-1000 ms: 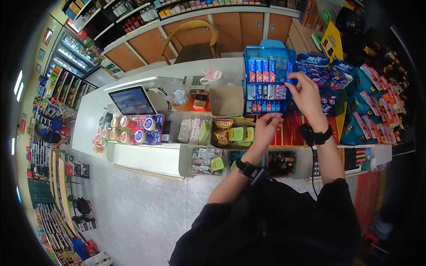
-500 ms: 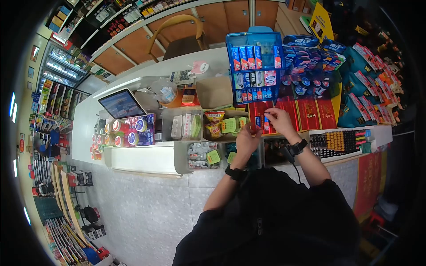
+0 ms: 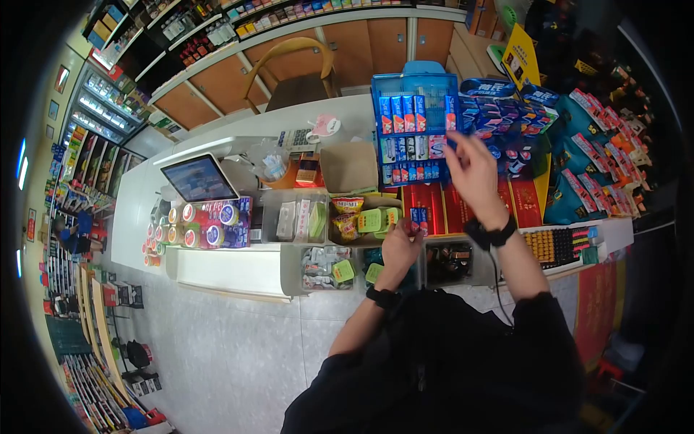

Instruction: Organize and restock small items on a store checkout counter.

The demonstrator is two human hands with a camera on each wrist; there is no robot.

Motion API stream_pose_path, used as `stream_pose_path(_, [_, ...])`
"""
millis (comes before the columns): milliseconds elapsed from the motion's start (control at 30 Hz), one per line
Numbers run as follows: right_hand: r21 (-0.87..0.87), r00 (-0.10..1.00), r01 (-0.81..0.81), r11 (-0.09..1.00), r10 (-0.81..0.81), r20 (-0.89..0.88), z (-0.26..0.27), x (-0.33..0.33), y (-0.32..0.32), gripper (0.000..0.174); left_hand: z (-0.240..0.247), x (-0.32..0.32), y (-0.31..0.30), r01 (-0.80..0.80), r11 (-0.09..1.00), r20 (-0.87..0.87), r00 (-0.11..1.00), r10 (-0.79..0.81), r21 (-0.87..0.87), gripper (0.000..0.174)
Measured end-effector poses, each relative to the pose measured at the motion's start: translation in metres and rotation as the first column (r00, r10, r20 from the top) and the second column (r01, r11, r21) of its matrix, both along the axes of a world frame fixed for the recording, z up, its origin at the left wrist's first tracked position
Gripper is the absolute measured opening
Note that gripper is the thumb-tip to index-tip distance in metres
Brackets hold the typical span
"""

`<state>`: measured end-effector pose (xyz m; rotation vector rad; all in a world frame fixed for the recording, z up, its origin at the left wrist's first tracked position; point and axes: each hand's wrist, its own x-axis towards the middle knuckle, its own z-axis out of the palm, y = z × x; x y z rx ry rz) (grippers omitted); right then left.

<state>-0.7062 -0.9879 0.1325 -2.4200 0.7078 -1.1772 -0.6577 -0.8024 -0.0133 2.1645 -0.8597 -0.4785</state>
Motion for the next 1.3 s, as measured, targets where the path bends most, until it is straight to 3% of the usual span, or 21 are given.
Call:
stream_pose_path(67, [-0.074, 0.999, 0.016, 0.997, -0.018, -0.027, 0.008, 0.012, -0.027, 0.032, 0.003, -0.003, -0.003, 0.003, 0.999, 0.020, 1.000, -0.002, -0.054, 0.039])
stream_pose_path(133, [-0.205, 0.967, 0.082, 0.975, -0.128, -0.220, 0.009, 0.022, -0.044, 0.039, 0.005, -0.006, -0.006, -0.007, 0.994, 0.043, 0.999, 0.012, -0.111, 0.037])
stream_pose_path(200, [-0.195, 0.952, 0.093, 0.976, -0.144, -0.269, 0.010, 0.023, -0.045, 0.040, 0.007, -0.008, -0.007, 0.112, 0.978, -0.053, 0.991, -0.123, -0.173, 0.036])
stream_pose_path(233, [-0.182, 0.932, 0.107, 0.977, -0.162, -0.323, 0.012, 0.024, -0.043, 0.042, 0.009, -0.008, -0.009, 0.101, 0.979, -0.051, 0.992, -0.112, -0.179, 0.036])
stream_pose_path(300, [-0.161, 0.943, 0.103, 0.982, -0.147, -0.298, 0.013, 0.021, -0.038, 0.038, 0.013, -0.008, -0.010, 0.137, 0.972, -0.100, 0.982, -0.158, -0.190, 0.036])
stream_pose_path(400, [-0.068, 0.998, -0.004, 0.998, -0.001, -0.069, 0.013, 0.008, -0.034, 0.030, 0.019, -0.007, -0.012, 0.111, 0.975, -0.177, 0.973, -0.146, -0.193, 0.038])
stream_pose_path(433, [-0.058, 0.996, -0.004, 0.998, -0.001, -0.084, 0.011, 0.005, -0.035, 0.030, 0.016, -0.007, -0.013, 0.109, 0.977, -0.193, 0.970, -0.145, -0.185, 0.038])
stream_pose_path(500, [0.179, 0.994, -0.111, 0.978, 0.107, 0.035, 0.005, -0.005, -0.036, 0.025, 0.008, -0.008, -0.014, 0.143, 0.975, -0.143, 0.975, -0.169, -0.173, 0.038])
stream_pose_path(567, [0.269, 0.989, -0.119, 0.956, 0.091, 0.115, 0.004, -0.017, -0.024, 0.021, 0.005, -0.007, -0.013, 0.152, 0.974, -0.175, 0.968, -0.181, -0.168, 0.038])
stream_pose_path(633, [0.354, 0.963, -0.165, 0.920, 0.073, 0.259, 0.001, -0.034, -0.012, 0.023, -0.001, -0.004, -0.011, 0.076, 0.989, -0.142, 0.985, -0.094, -0.129, 0.042])
stream_pose_path(667, [0.397, 0.967, -0.134, 0.908, 0.031, 0.254, 0.003, -0.044, -0.002, 0.023, -0.011, -0.004, -0.010, -0.059, 0.990, -0.163, 0.986, 0.038, -0.129, 0.047])
stream_pose_path(700, [0.406, 0.968, -0.127, 0.905, 0.023, 0.251, -0.009, -0.049, 0.000, 0.023, -0.011, -0.003, -0.008, -0.054, 0.991, -0.166, 0.986, 0.033, -0.119, 0.047])
stream_pose_path(767, [0.465, 0.986, -0.114, 0.878, 0.044, 0.158, -0.052, -0.058, 0.001, 0.021, -0.008, 0.005, -0.004, -0.067, 0.996, -0.019, 0.998, 0.066, -0.060, 0.050])
stream_pose_path(867, [0.579, 0.976, 0.032, 0.815, 0.100, -0.195, -0.110, -0.068, 0.010, 0.022, -0.038, 0.005, -0.006, -0.030, 0.996, 0.042, 0.999, 0.034, -0.086, 0.038])
stream_pose_path(933, [0.666, 0.959, 0.038, 0.745, 0.159, -0.233, -0.126, -0.066, 0.020, 0.022, -0.027, 0.005, -0.005, 0.039, 0.993, 0.021, 0.999, -0.037, -0.112, 0.024])
stream_pose_path(1000, [0.698, 0.954, 0.046, 0.715, 0.177, -0.244, -0.146, -0.060, 0.025, 0.022, -0.028, 0.003, -0.006, 0.045, 0.996, -0.004, 0.999, -0.046, -0.079, 0.024])
stream_pose_path(1167, [0.668, 0.944, 0.068, 0.741, 0.170, -0.284, -0.166, -0.044, 0.040, 0.022, -0.020, 0.001, -0.007, 0.058, 0.997, 0.006, 0.998, -0.058, -0.049, 0.024])
stream_pose_path(1300, [0.574, 0.942, 0.085, 0.815, 0.122, -0.313, -0.156, -0.042, 0.044, 0.023, -0.025, 0.002, -0.006, 0.026, 0.990, 0.056, 0.998, -0.019, -0.141, 0.024])
